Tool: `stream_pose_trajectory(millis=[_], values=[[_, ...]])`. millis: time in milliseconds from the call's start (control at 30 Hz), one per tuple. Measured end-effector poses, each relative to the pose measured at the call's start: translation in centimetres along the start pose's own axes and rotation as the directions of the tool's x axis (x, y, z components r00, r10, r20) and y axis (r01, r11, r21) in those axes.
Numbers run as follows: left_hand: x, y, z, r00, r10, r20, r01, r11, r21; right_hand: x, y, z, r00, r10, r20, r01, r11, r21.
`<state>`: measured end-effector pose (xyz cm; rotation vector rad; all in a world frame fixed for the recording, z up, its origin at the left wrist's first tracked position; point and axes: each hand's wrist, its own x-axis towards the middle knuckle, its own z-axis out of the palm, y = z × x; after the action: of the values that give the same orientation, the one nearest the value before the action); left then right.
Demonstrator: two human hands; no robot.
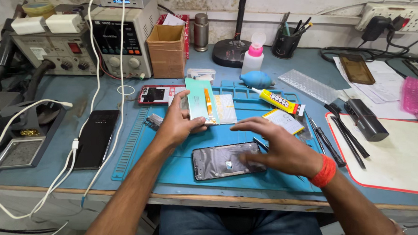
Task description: The person disassembles a smartphone at a repair bench. They pry open the phone's back cover, work on the internal frame with a tool, remove the battery, and use a screwdriver on internal components while handling small parts and screws on the work mat.
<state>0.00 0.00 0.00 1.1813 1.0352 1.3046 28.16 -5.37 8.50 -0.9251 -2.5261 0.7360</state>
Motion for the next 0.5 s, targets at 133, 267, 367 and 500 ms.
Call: stream_pose_trajectory(millis=[133,267,367,500], values=[[-0.1,0.1,-0.4,0.999,-0.008,-0.038,0.013,0.992,0.123,0.4,-1.2,-0.4,0.984,0.023,0.176,-0.015,0.999,-0.046],[-1.8,1.7,-0.8,0.988,0.091,-0.123,-0.011,0.844,0.536,0.9,-1.7,-0.3,0.965,0.108,0.241,-0.092,0.993,-0.077],[-3.8,3.2,-0.6,0.954,0.270,-0.128,-0.086,0.658,0.748,1.2,-1.3,-0.3,0.965,0.110,0.240,-0.093,0.992,-0.079],[-6.4,4.5,-0.1,0.953,0.270,-0.139,-0.097,0.705,0.702,0.9,-0.7,-0.2,0.976,0.087,0.198,-0.081,0.996,-0.039]])
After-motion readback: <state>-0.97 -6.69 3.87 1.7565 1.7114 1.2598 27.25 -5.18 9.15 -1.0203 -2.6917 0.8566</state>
